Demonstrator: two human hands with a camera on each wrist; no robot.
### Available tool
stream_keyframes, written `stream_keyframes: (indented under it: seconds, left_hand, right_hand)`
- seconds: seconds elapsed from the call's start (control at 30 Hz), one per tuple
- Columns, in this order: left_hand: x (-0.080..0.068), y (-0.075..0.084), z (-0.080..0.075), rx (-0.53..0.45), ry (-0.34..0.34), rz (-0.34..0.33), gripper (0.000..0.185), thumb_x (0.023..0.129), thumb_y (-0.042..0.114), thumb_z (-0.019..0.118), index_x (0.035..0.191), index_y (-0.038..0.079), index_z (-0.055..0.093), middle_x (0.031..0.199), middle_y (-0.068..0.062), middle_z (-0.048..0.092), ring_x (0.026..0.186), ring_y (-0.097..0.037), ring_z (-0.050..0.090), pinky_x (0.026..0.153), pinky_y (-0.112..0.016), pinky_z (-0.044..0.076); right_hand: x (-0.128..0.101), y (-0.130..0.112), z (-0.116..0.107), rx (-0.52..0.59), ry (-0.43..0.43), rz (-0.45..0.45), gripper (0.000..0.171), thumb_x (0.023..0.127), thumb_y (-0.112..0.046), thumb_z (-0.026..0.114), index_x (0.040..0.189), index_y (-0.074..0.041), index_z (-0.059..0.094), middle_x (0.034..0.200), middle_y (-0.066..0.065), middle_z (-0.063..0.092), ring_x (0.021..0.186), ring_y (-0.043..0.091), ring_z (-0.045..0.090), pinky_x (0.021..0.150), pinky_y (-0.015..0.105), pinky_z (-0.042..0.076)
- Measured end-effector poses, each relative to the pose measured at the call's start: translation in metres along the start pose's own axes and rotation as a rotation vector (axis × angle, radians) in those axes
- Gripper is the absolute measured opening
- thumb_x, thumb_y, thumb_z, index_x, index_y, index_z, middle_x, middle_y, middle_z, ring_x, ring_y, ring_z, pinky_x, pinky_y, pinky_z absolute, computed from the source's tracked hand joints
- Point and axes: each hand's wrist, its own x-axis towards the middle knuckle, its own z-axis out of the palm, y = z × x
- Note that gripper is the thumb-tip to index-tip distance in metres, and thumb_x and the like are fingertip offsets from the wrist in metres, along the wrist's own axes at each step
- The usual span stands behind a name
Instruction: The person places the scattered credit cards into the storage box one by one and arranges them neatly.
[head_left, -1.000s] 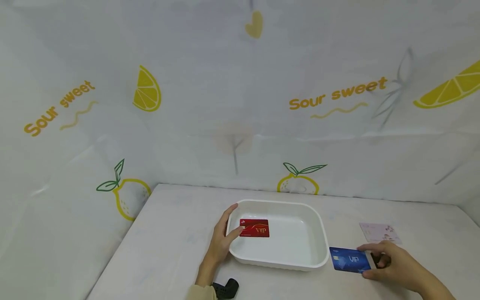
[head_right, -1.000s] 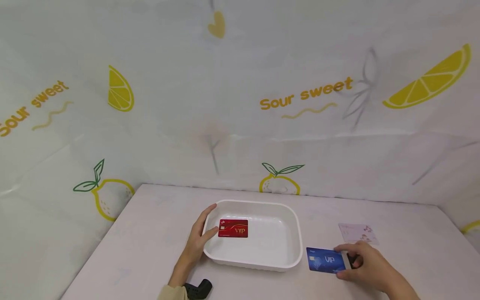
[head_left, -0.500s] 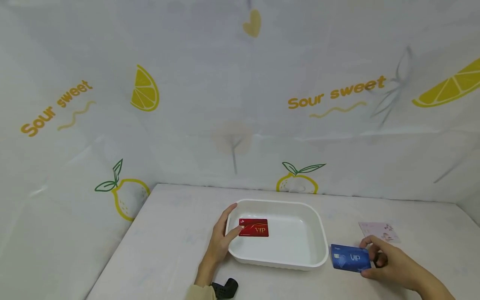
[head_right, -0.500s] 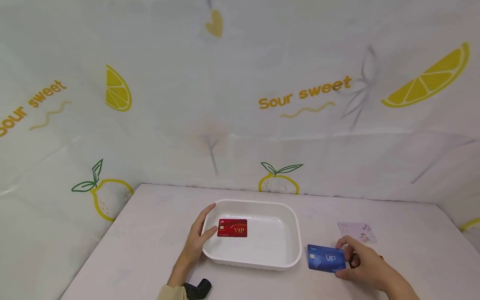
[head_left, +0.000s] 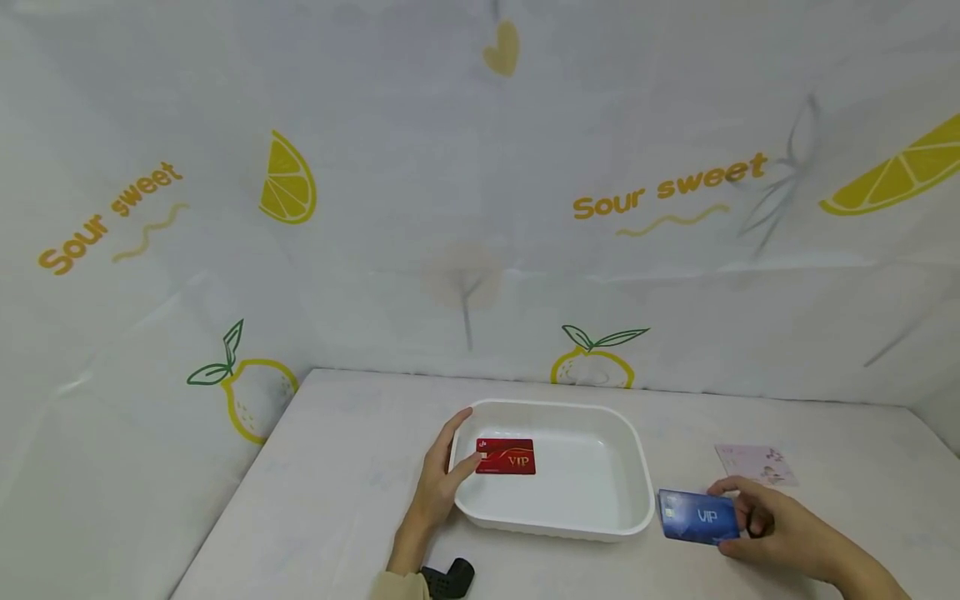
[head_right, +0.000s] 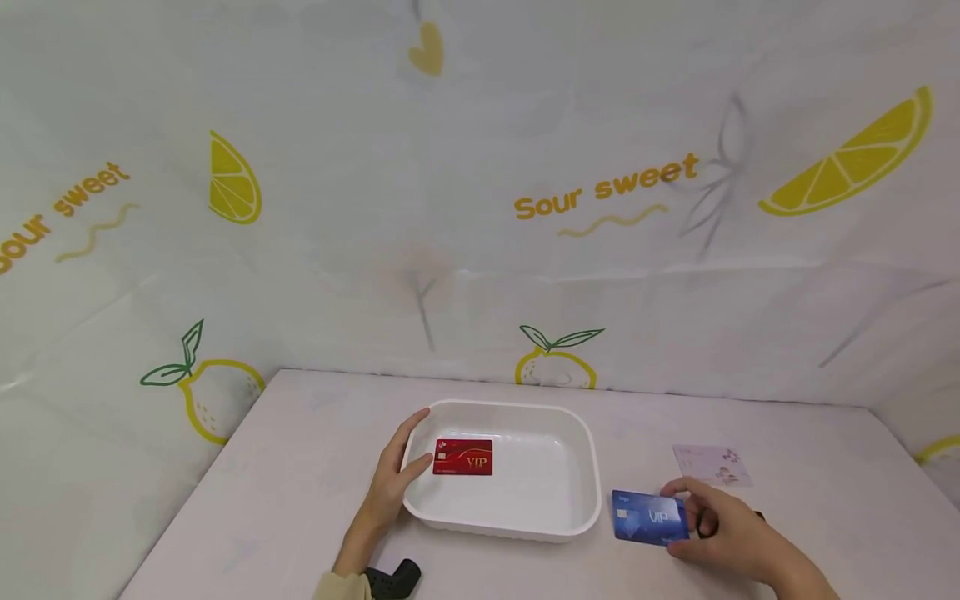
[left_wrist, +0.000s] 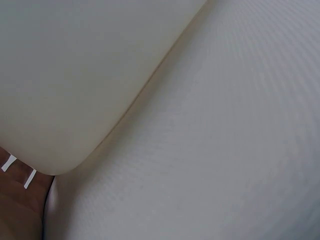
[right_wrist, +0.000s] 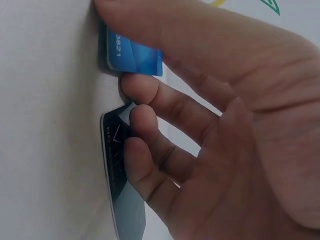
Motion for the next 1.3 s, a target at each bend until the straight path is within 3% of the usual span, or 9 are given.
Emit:
stream_keyframes:
  seconds: [0.1, 0.27, 0.47, 0.73, 0.83, 1.1, 1.3]
  left_hand:
    - [0.000, 0.000, 0.000, 0.003, 0.002, -0.004, 0.066, 0.093, 0.023, 0.056, 0.155, 0.007, 0.040, 0.159, -0.018, 0.044, 0.144, -0.042, 0.045, 0.117, -0.067, 0.035]
    - [0.000, 0.000, -0.001, -0.011, 0.000, -0.011, 0.066, 0.093, 0.023, 0.056, 0.155, 0.005, 0.039, 0.160, -0.019, 0.042, 0.144, -0.042, 0.044, 0.117, -0.067, 0.034]
    - [0.000, -0.001, -0.001, -0.020, -0.002, -0.014, 0.067, 0.093, 0.023, 0.056, 0.156, 0.006, 0.039, 0.160, -0.020, 0.042, 0.144, -0.043, 0.044, 0.117, -0.066, 0.036]
    - [0.000, -0.001, -0.001, -0.013, 0.001, -0.015, 0.067, 0.093, 0.023, 0.055, 0.155, 0.006, 0.039, 0.159, -0.020, 0.043, 0.142, -0.043, 0.046, 0.115, -0.066, 0.038]
    - [0.000, 0.000, -0.001, -0.010, -0.002, -0.015, 0.067, 0.094, 0.024, 0.055, 0.156, 0.005, 0.038, 0.159, -0.020, 0.043, 0.143, -0.043, 0.045, 0.116, -0.066, 0.037]
    - [0.001, 0.000, 0.000, -0.018, -0.005, -0.020, 0.067, 0.093, 0.024, 0.055, 0.155, 0.005, 0.038, 0.160, -0.020, 0.041, 0.146, -0.043, 0.042, 0.118, -0.066, 0.034]
    - [0.000, 0.001, 0.000, -0.007, -0.003, -0.010, 0.067, 0.093, 0.024, 0.056, 0.155, 0.004, 0.038, 0.160, -0.021, 0.041, 0.145, -0.045, 0.043, 0.116, -0.066, 0.036]
  right_hand:
    - [0.000, 0.005, 0.001, -0.003, -0.002, -0.018, 0.044, 0.083, -0.003, 0.080, 0.122, -0.002, 0.060, 0.078, -0.008, 0.044, 0.062, 0.003, 0.041, 0.051, 0.025, 0.030]
    - [0.002, 0.005, 0.000, -0.022, -0.056, 0.079, 0.050, 0.087, -0.013, 0.078, 0.124, 0.011, 0.057, 0.080, -0.011, 0.046, 0.065, 0.001, 0.042, 0.053, 0.025, 0.030]
    - [0.004, 0.001, 0.000, -0.060, -0.066, 0.146, 0.059, 0.086, -0.020, 0.081, 0.131, 0.011, 0.057, 0.083, -0.012, 0.047, 0.067, 0.001, 0.040, 0.055, 0.024, 0.030]
    - [0.005, -0.003, 0.002, -0.090, -0.027, 0.142, 0.062, 0.083, -0.021, 0.084, 0.130, 0.009, 0.057, 0.082, -0.010, 0.048, 0.066, -0.001, 0.040, 0.054, 0.023, 0.031]
    - [0.005, -0.003, 0.001, -0.100, -0.034, 0.144, 0.058, 0.084, -0.022, 0.082, 0.128, 0.009, 0.059, 0.082, -0.011, 0.048, 0.066, -0.002, 0.039, 0.053, 0.023, 0.030]
    - [0.005, -0.004, 0.004, -0.083, -0.011, 0.033, 0.039, 0.091, -0.012, 0.075, 0.122, 0.008, 0.065, 0.079, -0.015, 0.049, 0.061, -0.002, 0.041, 0.048, 0.025, 0.028]
    - [0.005, -0.007, 0.004, -0.045, -0.017, 0.042, 0.036, 0.094, -0.014, 0.071, 0.124, 0.005, 0.065, 0.080, -0.018, 0.050, 0.061, -0.001, 0.045, 0.049, 0.024, 0.032]
